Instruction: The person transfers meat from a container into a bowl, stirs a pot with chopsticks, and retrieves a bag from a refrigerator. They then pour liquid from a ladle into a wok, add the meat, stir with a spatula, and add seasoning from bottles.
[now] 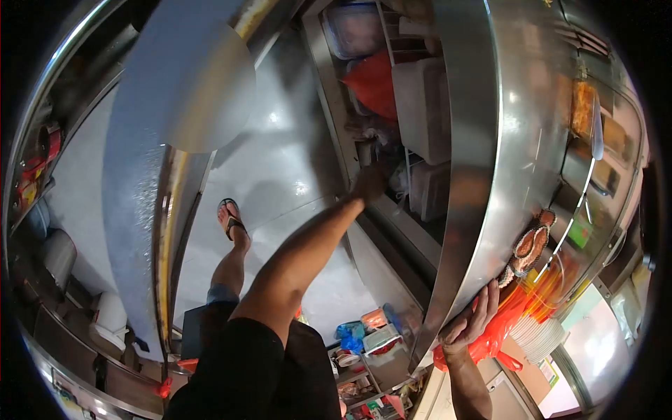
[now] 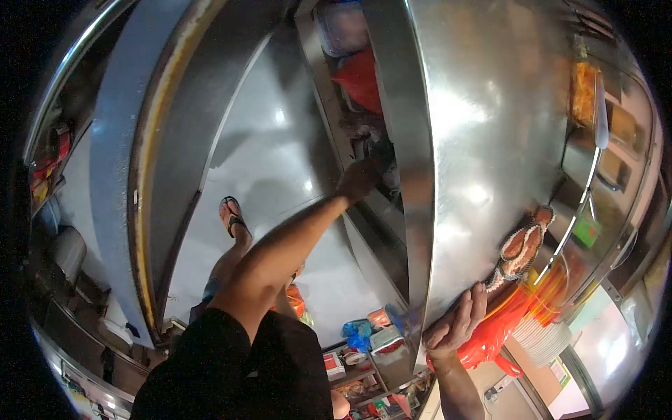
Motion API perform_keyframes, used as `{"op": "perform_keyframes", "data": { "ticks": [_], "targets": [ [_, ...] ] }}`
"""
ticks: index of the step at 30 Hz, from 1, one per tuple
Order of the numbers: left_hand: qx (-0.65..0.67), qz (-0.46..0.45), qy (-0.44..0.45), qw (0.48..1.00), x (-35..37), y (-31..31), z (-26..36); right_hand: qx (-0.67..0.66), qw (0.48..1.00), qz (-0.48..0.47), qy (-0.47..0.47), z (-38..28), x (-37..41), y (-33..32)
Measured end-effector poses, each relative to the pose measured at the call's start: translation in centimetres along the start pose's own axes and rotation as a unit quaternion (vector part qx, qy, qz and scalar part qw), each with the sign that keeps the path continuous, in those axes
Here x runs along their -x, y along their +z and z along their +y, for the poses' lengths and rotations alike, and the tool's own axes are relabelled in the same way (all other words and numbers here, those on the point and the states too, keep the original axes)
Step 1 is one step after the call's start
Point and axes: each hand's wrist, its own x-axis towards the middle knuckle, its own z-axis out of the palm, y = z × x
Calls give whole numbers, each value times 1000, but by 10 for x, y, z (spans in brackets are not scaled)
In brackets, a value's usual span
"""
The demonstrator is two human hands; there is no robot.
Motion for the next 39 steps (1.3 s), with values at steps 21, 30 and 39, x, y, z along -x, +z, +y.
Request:
{"op": "perform_keyframes", "data": {
  "ticks": [21,30,39],
  "targets": [
    [-259,60,341,902,-29,151,-56,62,998,10,23,-6,12,8],
    [-79,13,76,994,13,34,-46,25,999,1,24,-8,4,4],
    [135,255,96,952,-9,-33,35,70,997,-4,12,-13,1,4]
  ]
}}
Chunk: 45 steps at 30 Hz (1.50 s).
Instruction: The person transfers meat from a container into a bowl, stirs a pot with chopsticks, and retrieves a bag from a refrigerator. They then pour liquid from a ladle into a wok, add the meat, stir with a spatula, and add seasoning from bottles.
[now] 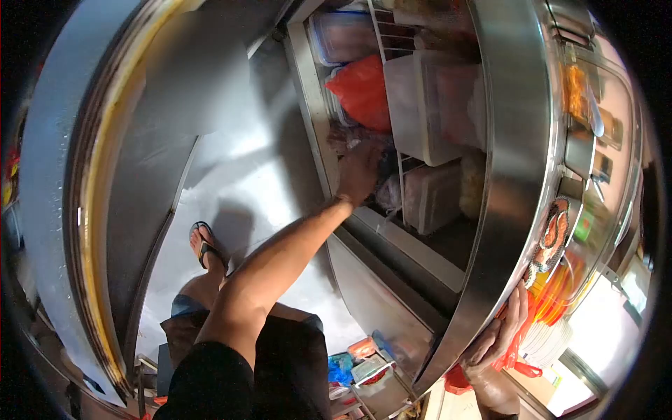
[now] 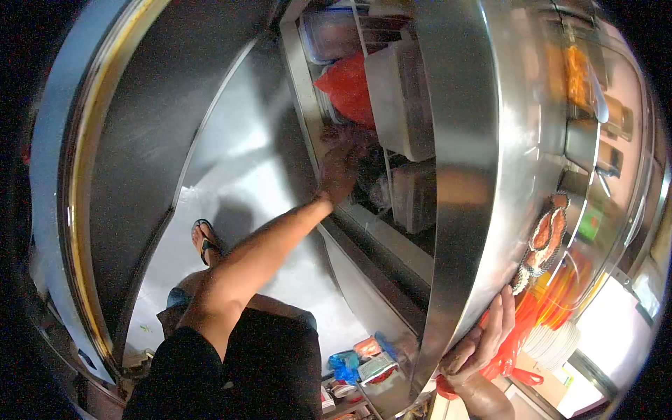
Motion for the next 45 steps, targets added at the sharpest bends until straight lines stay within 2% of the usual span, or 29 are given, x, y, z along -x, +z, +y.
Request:
{"op": "perform_keyframes", "data": {
  "ticks": [2,4,5,9,11,16,23,27,30,32,33,35,36,39,41,42,45],
  "targets": [
    [-6,31,112,993,11,12,17,15,1000,-9,0,-3,-2,-1],
    [110,-45,99,988,35,28,54,16,1000,-10,1,0,2,0],
    [30,-102,89,990,44,41,67,16,1000,-10,1,2,3,1],
    [-33,-81,326,941,53,129,83,26,1000,-16,-2,-1,2,-2],
    [-158,-160,349,910,47,148,105,13,999,32,-15,-1,1,4],
    [-170,-212,292,917,62,170,79,-24,999,36,-17,-1,-3,0],
    [-138,-241,182,943,80,132,71,-87,996,21,-30,4,-5,-6],
    [-80,-234,108,963,91,95,79,-142,989,34,-24,7,-3,-3],
    [42,-209,-20,977,118,41,91,-131,991,29,-29,7,-3,-6],
    [35,-163,-26,986,145,-16,121,-142,988,48,-35,5,-4,-8],
    [-31,-136,29,990,151,-50,155,-143,987,63,-41,5,-3,-8],
    [-57,-42,39,997,181,-104,185,-145,986,66,-44,2,-5,-15],
    [-87,-19,2,996,196,-134,205,-143,987,67,-40,0,-3,-19],
    [-158,17,38,987,235,-204,281,-140,986,76,-44,0,-2,-21],
    [-114,53,27,992,265,-237,316,-140,986,77,-50,-1,-2,-28],
    [-3,84,-13,996,282,-242,353,-140,985,83,-56,0,1,-28],
    [161,126,-36,978,333,-285,411,-128,984,104,-66,0,3,-25]
  ]
}}
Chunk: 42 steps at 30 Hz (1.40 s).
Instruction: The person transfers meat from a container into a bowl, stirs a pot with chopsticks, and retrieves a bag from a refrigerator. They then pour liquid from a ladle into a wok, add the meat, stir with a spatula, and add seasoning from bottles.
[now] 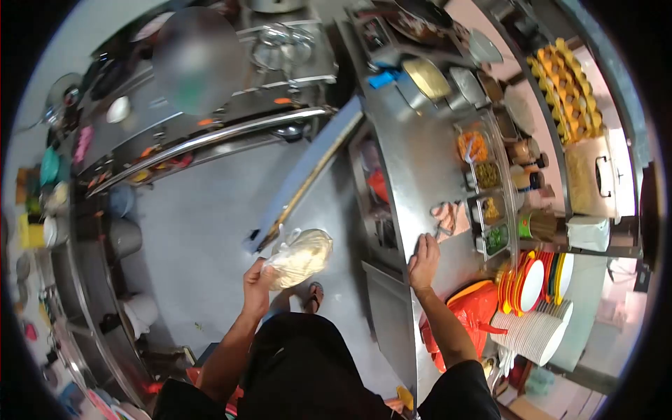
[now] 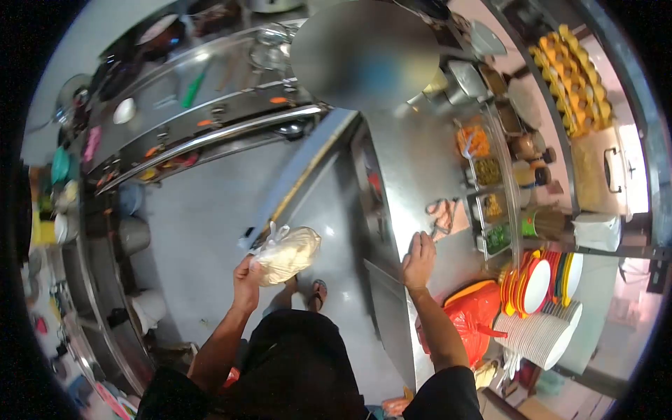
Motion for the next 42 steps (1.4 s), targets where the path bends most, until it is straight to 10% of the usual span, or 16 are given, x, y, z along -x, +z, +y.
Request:
{"op": "perform_keyframes", "data": {
  "ticks": [4,10,16,18,26,28,33,37,38,42],
  "targets": [
    [153,81,28,984,74,-47,79,66,997,-26,20,-43,2,-17],
    [255,185,157,936,170,-116,161,-212,945,-126,-214,-260,-50,29],
    [164,367,210,891,251,-195,168,-124,905,-154,-376,-419,-83,99],
    [40,473,153,867,278,-216,151,44,846,-393,-356,-421,-93,126],
    [-297,680,-56,667,356,-328,7,91,852,-359,-369,-353,-47,123],
    [-51,626,19,778,363,-356,-19,89,869,-305,-379,-322,-23,122],
    [32,567,23,823,319,-330,32,195,829,-413,-323,-258,11,82],
    [-32,535,-58,842,274,-374,39,236,759,-547,-263,-175,20,130],
    [-3,539,42,841,257,-403,13,229,753,-566,-244,-155,23,138],
    [-270,476,-27,836,171,-382,135,183,711,-629,-255,-273,-55,159]
  ]
}}
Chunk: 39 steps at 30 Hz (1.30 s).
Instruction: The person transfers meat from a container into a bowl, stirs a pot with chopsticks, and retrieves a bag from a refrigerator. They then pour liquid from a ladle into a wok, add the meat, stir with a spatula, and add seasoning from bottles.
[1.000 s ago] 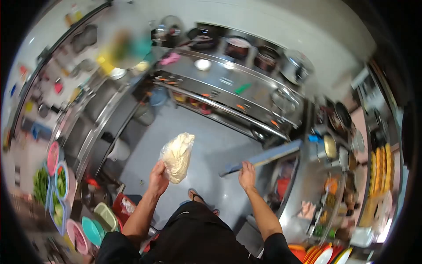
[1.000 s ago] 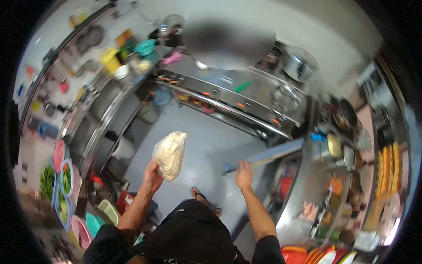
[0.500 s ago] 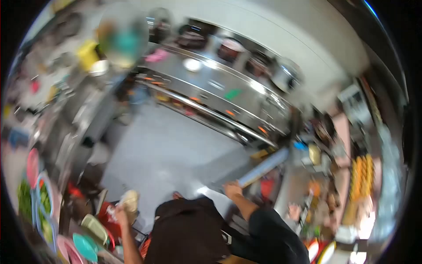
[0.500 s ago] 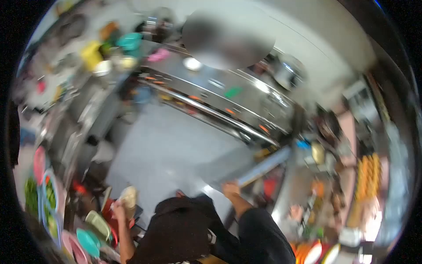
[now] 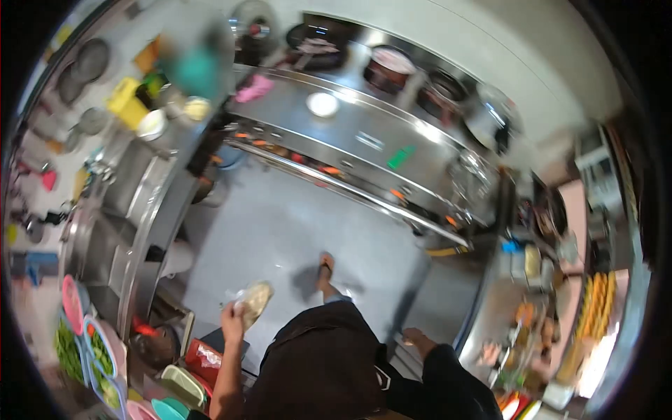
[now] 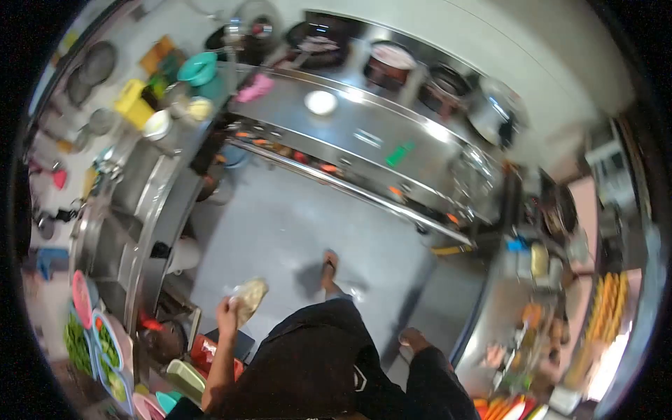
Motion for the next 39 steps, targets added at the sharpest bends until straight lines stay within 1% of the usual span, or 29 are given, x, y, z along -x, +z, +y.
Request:
{"op": "perform_keyframes", "data": {
  "ticks": [1,2,3,4,5,6,7,9,11,12,14,15,17,19,21,24,26,28,30,32,33,34,35,36,37,38,39],
  "targets": [
    [2,0,11,1000,-18,5,23,-13,999,50,-15,-18,-26,-29],
    [-5,36,52,998,-34,8,46,-27,995,96,-31,-33,-49,-53],
    [-15,70,87,994,-46,9,66,-70,985,147,-58,-62,-62,-101],
    [-23,60,113,992,-57,1,93,-113,971,194,-86,-111,-55,-176],
    [-29,53,145,988,-70,-8,120,-174,938,254,-159,-153,-52,-240],
    [-47,79,181,979,-85,-13,139,-234,896,309,-216,-203,-31,-307],
    [-68,99,212,970,-93,-20,150,-268,841,350,-314,-247,-20,-359],
    [-99,134,257,952,-97,-34,168,-235,783,344,-461,-333,33,-455],
    [-107,180,295,932,-104,-45,189,-244,746,258,-563,-408,63,-510],
    [-100,196,287,933,-109,-50,193,-187,716,285,-609,-440,71,-526],
    [-89,232,266,932,-109,-56,193,-75,634,328,-696,-493,80,-545],
    [-74,242,254,934,-111,-62,186,-40,660,278,-697,-514,76,-545],
    [-70,246,232,939,-115,-76,165,43,692,178,-698,-552,55,-531],
    [-71,238,204,947,-109,-97,144,85,710,126,-688,-584,32,-511],
    [-62,231,192,952,-106,-116,122,140,727,75,-668,-608,35,-507],
    [-78,224,130,963,-95,-144,87,171,685,78,-704,-655,36,-523],
    [-61,258,132,955,-94,-158,70,110,695,102,-703,-688,31,-538],
    [-39,289,114,950,-94,-173,75,89,690,197,-691,-726,54,-554],
    [-7,338,101,936,-98,-181,69,84,674,199,-706,-760,63,-563],
    [34,389,78,917,-101,-189,68,-2,667,243,-704,-785,74,-544],
    [47,422,77,902,-105,-191,66,-78,687,233,-684,-793,78,-530],
    [55,458,74,884,-111,-194,60,-140,716,169,-663,-797,52,-519],
    [62,492,71,865,-113,-198,56,-137,735,83,-659,-795,17,-504],
    [73,500,59,861,-114,-204,56,-134,750,-1,-647,-800,-4,-492],
    [85,506,51,857,-116,-211,57,-20,699,48,-713,-811,4,-480],
    [98,508,46,854,-118,-217,56,90,630,101,-765,-817,27,-468],
    [83,485,39,870,-121,-221,51,192,545,155,-801,-826,41,-461]
  ]
}}
